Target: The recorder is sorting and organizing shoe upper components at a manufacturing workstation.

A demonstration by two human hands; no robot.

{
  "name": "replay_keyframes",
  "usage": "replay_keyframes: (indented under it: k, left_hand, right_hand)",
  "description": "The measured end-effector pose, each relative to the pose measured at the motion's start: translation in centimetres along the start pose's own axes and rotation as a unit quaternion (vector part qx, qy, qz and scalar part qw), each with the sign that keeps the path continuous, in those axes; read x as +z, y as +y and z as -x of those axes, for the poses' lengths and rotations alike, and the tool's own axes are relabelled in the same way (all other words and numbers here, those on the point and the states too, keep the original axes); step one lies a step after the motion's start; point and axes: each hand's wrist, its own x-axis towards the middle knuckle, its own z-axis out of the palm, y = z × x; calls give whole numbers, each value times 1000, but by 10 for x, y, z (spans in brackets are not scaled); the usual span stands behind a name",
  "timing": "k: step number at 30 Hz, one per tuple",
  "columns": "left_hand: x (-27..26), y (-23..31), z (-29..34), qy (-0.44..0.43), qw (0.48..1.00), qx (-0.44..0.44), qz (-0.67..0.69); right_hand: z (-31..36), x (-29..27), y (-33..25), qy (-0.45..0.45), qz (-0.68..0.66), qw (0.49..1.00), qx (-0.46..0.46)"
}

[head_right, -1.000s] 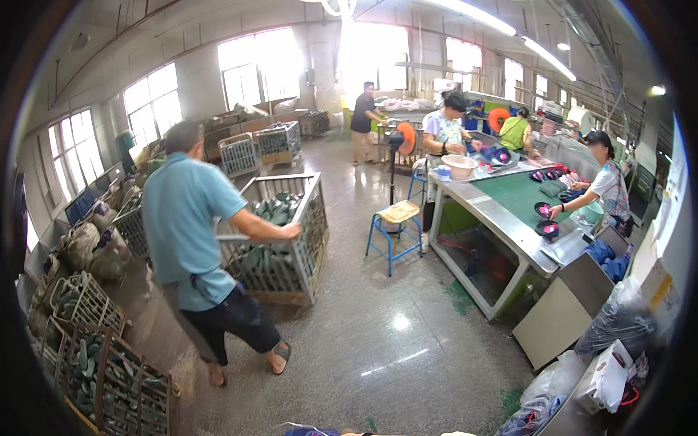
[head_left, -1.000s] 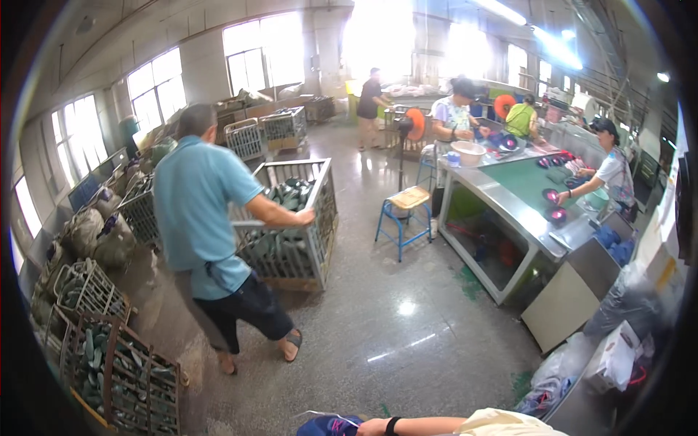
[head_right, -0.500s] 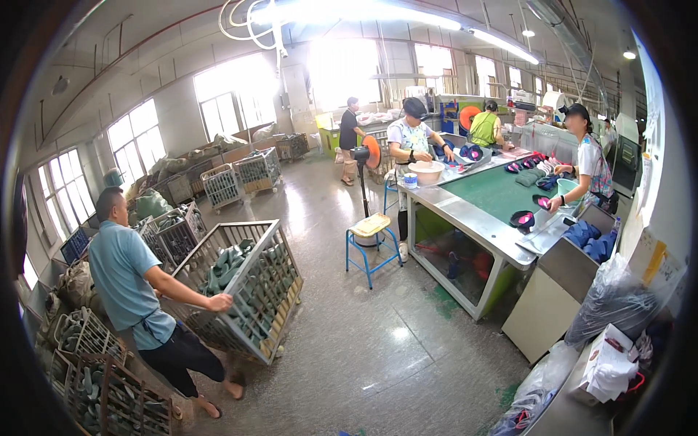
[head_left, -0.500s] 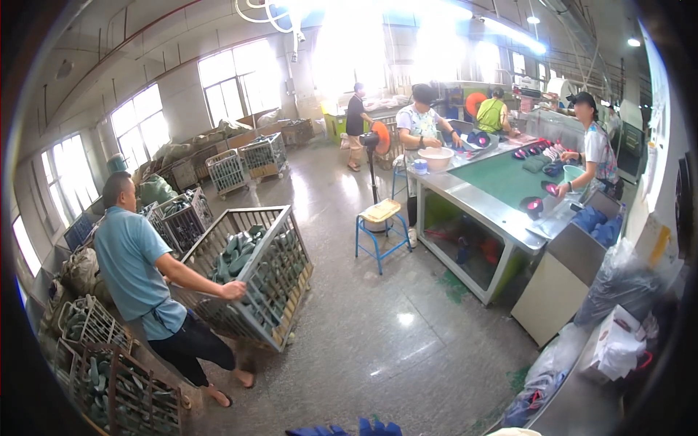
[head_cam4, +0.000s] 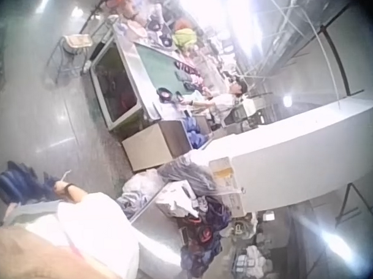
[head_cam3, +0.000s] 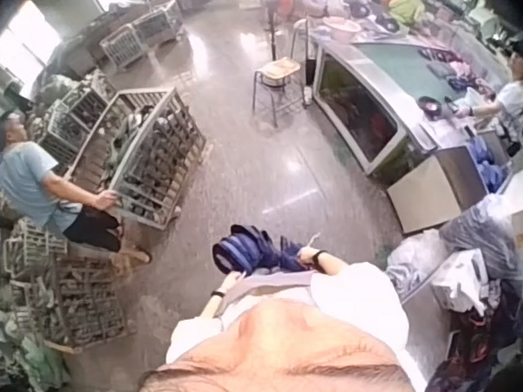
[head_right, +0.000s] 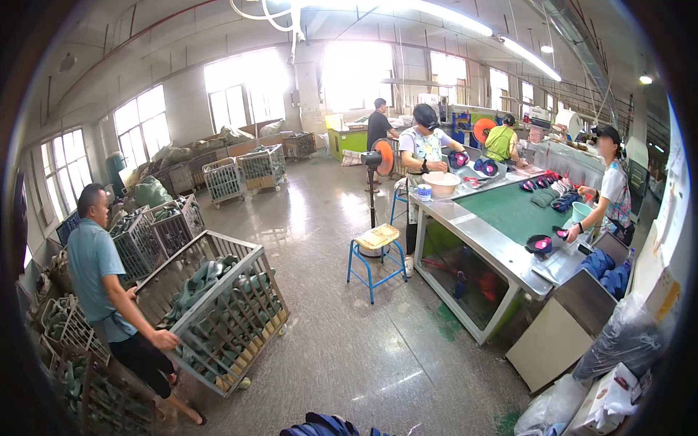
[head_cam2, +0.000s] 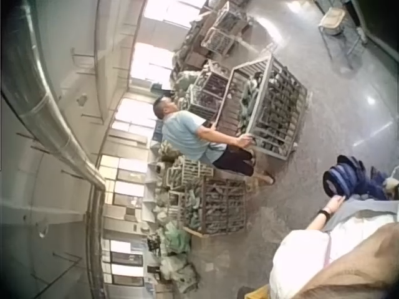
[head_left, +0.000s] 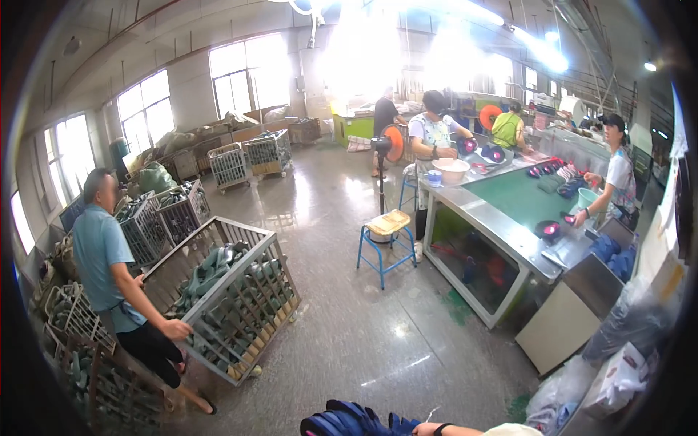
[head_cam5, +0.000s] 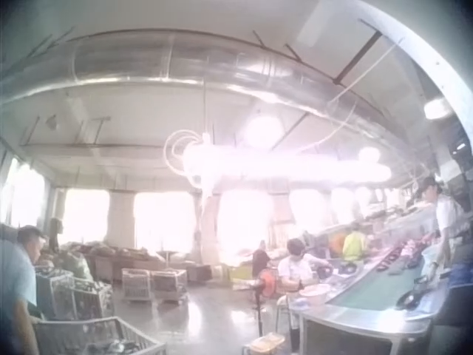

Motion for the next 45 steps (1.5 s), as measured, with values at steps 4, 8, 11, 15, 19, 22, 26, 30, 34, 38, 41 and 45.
replay_keyframes:
  k: [4, 8, 11, 15, 19, 22, 26, 30, 34, 38, 41, 45]
  left_hand:
    - [14, -67, -109, 29, 997, 68, 9]
    - [-58, -86, -218, 56, 990, 124, 48]
    - [-104, -62, -289, -30, 990, 135, 23]
    - [-164, 11, -398, -260, 930, 259, 11]
    - [-248, 77, -547, -471, 815, 335, -29]
    - [-251, 128, -632, -590, 717, 369, -38]
    - [-228, 290, -662, -720, 588, 367, -34]
    - [-208, 414, -649, -808, 472, 353, 11]
    - [-254, 464, -698, -831, 399, 378, 89]
    - [-289, 372, -844, -806, 445, 387, 42]
    - [-387, 295, -972, -697, 581, 416, 60]
    - [-538, 157, -1080, -562, 727, 382, 99]
  right_hand:
    - [-57, -80, 11, -67, 7, 997, -23]
    - [-137, -192, -2, -103, 126, 986, -29]
    - [-153, -301, -14, 23, 43, 999, -7]
    - [-179, -388, -22, 145, -183, 957, -172]
    - [-233, -448, -41, 162, -458, 865, -129]
    - [-254, -494, -19, 187, -475, 848, -140]
    - [-284, -566, -17, 277, -444, 835, -167]
    - [-324, -650, -15, 275, -518, 802, -113]
    - [-355, -703, -26, 294, -535, 786, -100]
    - [-388, -768, -38, 283, -511, 805, -102]
    - [-420, -823, -64, 245, -448, 851, -126]
    - [-518, -926, -119, 203, -449, 857, -151]
